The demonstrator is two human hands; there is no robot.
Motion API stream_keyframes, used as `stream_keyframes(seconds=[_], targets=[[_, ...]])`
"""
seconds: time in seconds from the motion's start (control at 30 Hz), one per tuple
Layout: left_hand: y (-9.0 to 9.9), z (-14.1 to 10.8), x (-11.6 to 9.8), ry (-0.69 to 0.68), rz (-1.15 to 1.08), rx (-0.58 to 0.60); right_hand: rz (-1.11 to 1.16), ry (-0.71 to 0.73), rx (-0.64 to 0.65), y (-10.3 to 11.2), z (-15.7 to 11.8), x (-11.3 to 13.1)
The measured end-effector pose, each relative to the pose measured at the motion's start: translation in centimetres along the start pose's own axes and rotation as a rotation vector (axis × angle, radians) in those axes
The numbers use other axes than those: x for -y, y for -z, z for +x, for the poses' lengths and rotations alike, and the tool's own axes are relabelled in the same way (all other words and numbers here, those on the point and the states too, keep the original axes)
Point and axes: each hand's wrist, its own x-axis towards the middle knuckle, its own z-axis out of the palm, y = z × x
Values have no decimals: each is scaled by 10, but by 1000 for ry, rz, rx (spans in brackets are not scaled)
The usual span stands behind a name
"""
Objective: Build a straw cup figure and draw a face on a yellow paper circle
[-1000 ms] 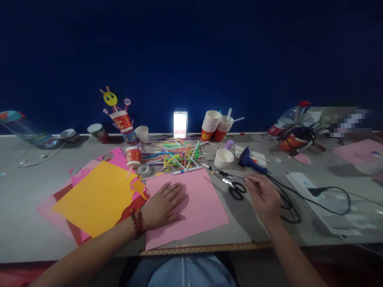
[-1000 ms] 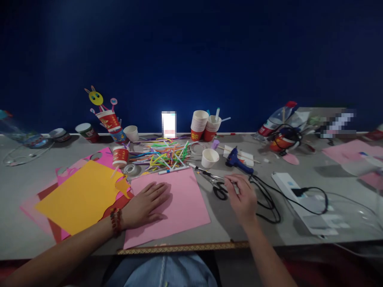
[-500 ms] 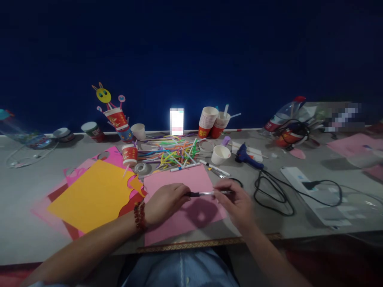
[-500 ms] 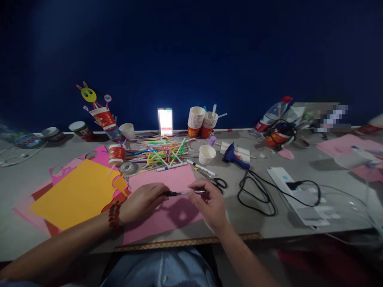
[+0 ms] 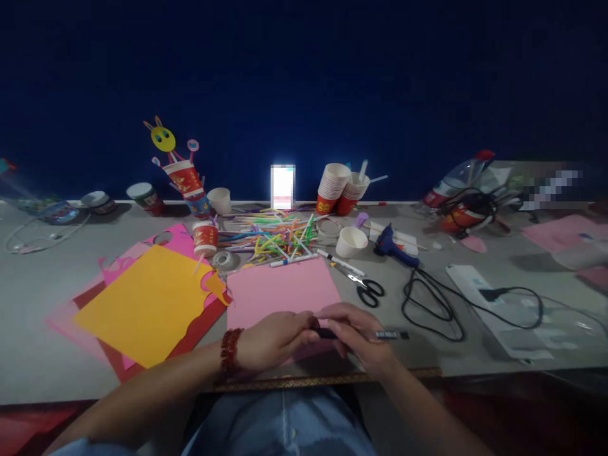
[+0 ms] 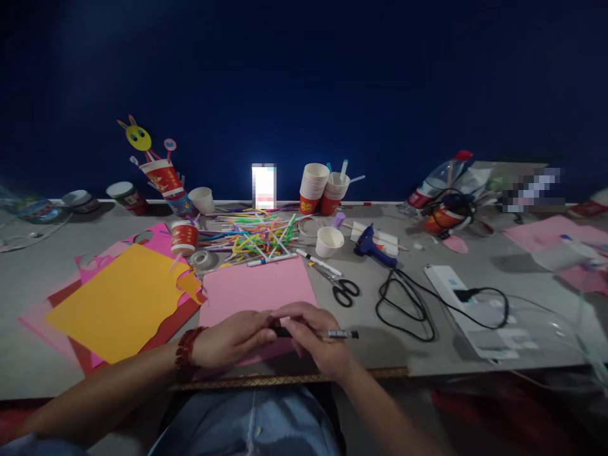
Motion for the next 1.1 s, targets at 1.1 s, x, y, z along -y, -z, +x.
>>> stream_keyframes(seconds=[1.1], targets=[[-42,-48,-14,376,-374,-247,35,85,-482,63,-40,20]])
